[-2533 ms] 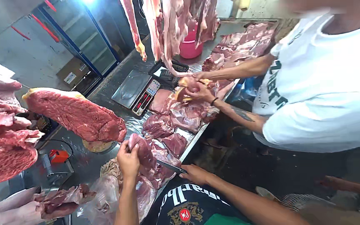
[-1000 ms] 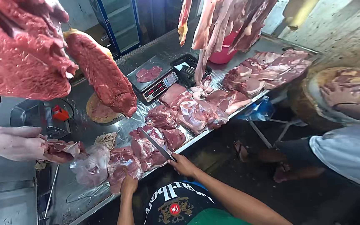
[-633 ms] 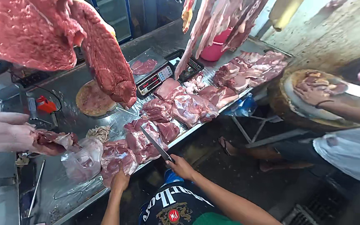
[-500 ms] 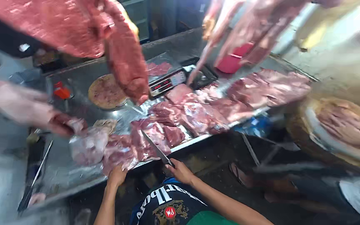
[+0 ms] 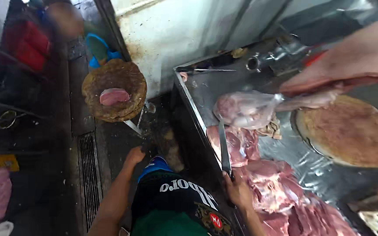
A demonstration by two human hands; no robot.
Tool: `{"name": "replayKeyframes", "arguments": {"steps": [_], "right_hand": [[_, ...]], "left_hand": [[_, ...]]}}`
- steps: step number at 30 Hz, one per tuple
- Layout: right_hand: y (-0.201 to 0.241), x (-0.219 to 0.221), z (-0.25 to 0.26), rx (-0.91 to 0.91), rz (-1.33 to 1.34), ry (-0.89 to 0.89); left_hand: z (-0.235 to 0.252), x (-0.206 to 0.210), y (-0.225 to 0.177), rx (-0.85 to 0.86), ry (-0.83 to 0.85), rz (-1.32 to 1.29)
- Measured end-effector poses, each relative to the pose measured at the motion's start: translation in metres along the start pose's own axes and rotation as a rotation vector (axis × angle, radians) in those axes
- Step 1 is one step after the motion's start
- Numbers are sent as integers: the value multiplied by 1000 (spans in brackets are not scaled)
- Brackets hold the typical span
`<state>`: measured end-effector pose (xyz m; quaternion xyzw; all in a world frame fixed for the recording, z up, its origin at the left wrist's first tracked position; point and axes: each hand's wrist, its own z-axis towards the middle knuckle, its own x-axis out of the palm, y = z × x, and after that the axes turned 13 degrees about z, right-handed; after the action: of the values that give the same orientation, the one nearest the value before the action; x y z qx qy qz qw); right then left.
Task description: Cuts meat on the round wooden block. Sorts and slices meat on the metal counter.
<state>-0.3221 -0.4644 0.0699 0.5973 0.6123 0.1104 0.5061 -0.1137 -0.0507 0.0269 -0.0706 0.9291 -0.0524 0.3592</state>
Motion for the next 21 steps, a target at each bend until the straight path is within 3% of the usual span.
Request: {"name": "replayKeyframes", "arguments": {"steps": [4, 9, 16, 21], "right_hand": [[42, 47, 27, -71, -16, 151], [90, 116, 63, -93, -126, 314], [168, 229, 116, -85, -162, 254], [234, 262, 134, -67, -108, 261]], "left_hand": [[-6, -25, 87, -214, -149, -302], [22, -108, 142, -258, -323, -428], [114, -246, 134, -69, -619, 27], [180, -270, 103, 232, -686, 375]]}}
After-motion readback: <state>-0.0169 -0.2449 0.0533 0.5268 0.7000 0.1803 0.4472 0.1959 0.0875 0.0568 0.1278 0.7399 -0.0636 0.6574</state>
